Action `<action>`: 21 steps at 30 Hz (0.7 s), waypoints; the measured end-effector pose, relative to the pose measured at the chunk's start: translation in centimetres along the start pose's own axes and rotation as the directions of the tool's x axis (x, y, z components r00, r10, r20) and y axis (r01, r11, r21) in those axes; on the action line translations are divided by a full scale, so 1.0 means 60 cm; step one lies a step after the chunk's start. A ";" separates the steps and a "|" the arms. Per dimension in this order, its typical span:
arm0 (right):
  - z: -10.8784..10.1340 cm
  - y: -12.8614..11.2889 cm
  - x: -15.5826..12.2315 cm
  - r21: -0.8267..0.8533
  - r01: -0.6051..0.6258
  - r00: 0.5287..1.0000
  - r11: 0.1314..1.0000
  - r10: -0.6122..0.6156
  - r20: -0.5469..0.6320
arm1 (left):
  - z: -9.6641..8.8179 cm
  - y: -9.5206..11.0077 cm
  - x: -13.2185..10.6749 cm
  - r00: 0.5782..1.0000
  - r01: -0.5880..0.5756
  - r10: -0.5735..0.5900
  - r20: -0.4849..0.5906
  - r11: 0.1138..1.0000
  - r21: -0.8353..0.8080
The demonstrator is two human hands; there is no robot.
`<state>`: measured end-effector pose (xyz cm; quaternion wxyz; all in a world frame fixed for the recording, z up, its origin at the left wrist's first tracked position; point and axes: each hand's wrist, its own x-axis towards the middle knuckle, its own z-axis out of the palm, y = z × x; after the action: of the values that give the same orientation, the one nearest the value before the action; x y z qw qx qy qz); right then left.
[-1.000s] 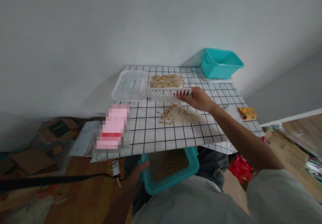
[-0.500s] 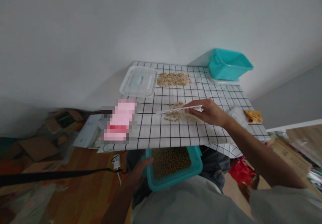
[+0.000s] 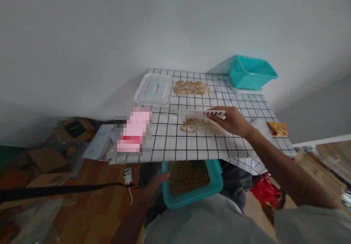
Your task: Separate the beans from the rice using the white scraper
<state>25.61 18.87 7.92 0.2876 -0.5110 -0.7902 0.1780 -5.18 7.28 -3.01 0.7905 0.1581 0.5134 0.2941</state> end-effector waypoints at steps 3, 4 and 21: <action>-0.004 -0.005 -0.010 0.008 0.009 1.000 1.000 -0.009 0.012 | -0.001 -0.003 0.000 1.000 0.005 -0.005 -0.015 1.000 0.007; -0.005 -0.007 -0.013 0.015 0.006 1.000 1.000 -0.006 0.016 | -0.001 -0.003 0.001 1.000 0.006 -0.006 -0.015 1.000 0.008; 0.003 -0.033 -0.055 0.078 0.087 0.995 0.993 -0.090 0.039 | -0.018 0.006 0.031 0.998 0.064 -0.061 -0.031 0.993 0.101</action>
<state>25.16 15.04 8.03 0.2977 -0.4603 -0.8106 0.2061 -5.71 8.67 -4.63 0.7830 0.1780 0.5435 0.2447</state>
